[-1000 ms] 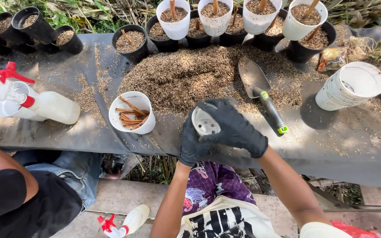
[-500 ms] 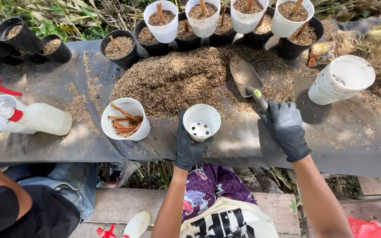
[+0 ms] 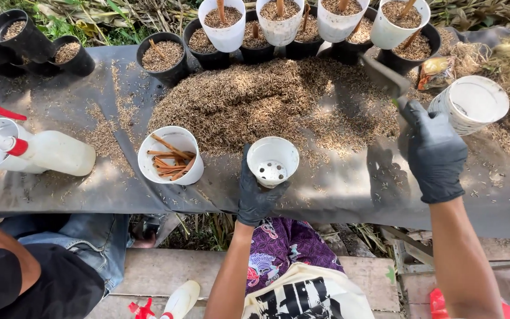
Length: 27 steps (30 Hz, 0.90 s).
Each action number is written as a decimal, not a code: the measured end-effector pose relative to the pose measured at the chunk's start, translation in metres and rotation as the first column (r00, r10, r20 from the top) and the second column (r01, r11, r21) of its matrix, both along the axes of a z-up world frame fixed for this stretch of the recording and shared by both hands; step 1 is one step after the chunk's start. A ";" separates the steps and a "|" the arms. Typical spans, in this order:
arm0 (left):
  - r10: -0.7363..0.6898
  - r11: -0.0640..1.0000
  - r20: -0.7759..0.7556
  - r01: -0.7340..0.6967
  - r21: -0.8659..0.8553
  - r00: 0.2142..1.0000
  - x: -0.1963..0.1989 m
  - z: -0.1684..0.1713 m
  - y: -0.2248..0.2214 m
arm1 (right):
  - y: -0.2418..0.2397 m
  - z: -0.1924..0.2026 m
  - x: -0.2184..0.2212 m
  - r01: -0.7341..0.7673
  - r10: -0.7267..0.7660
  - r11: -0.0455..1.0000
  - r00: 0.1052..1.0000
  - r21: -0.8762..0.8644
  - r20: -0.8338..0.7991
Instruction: Filling small plastic cups with soil mixture using a hand trowel and gloved hands, then arranging them on a work surface.
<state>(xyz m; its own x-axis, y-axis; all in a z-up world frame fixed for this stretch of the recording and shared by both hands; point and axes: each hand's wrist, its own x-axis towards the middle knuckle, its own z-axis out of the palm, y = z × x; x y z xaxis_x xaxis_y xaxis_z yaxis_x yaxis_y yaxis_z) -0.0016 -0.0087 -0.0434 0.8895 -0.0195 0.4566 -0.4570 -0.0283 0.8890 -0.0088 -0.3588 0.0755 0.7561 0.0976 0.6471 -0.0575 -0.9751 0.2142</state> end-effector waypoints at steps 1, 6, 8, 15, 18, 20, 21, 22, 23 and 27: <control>-0.004 1.000 0.005 0.004 -0.006 1.000 0.000 0.001 0.000 | 0.001 0.000 0.004 -0.019 0.023 0.999 0.998 -0.051 0.066; -0.031 0.998 -0.026 0.029 -0.055 0.999 -0.002 0.001 0.000 | -0.014 -0.017 0.032 0.217 -0.239 0.957 0.966 -0.195 -0.095; -0.077 0.992 -0.003 0.077 -0.096 0.997 0.001 -0.003 0.000 | -0.022 -0.018 0.041 0.276 -0.285 0.959 0.932 -0.071 -0.224; -0.027 0.999 0.005 0.027 -0.023 1.000 -0.002 0.001 0.000 | -0.017 -0.008 0.050 0.229 -0.248 0.870 0.969 -0.437 0.014; -0.021 1.000 0.016 0.021 -0.003 1.000 -0.004 0.008 0.001 | -0.017 -0.011 0.054 0.215 -0.265 0.868 0.963 -0.448 -0.053; -0.037 0.999 0.002 0.037 -0.031 0.999 -0.002 0.008 0.000 | -0.013 -0.003 0.050 0.062 -0.137 0.943 0.968 -0.328 -0.210; -0.036 0.999 0.005 0.036 -0.033 0.999 -0.001 0.005 0.000 | -0.010 0.002 0.039 0.062 -0.136 0.942 0.969 -0.329 -0.208; -0.031 0.999 0.011 0.031 -0.031 0.999 0.001 0.002 0.000 | -0.008 0.006 0.030 -0.007 -0.026 0.967 0.992 -0.254 -0.127; -0.028 0.999 0.015 0.028 -0.029 1.000 0.002 -0.002 0.000 | -0.006 0.010 0.018 -0.084 0.078 0.979 0.996 -0.184 -0.039; -0.058 0.997 -0.037 0.057 -0.048 0.998 -0.002 0.001 0.001 | -0.010 0.000 0.008 0.058 -0.058 0.967 0.998 -0.250 0.011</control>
<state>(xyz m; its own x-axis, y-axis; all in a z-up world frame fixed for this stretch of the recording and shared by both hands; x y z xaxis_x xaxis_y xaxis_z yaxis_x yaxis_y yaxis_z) -0.0038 -0.0082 -0.0424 0.9043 -0.0506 0.4240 -0.4224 0.0389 0.9056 -0.0006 -0.3693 0.0753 0.7629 0.2125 0.6106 -0.1137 -0.8856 0.4503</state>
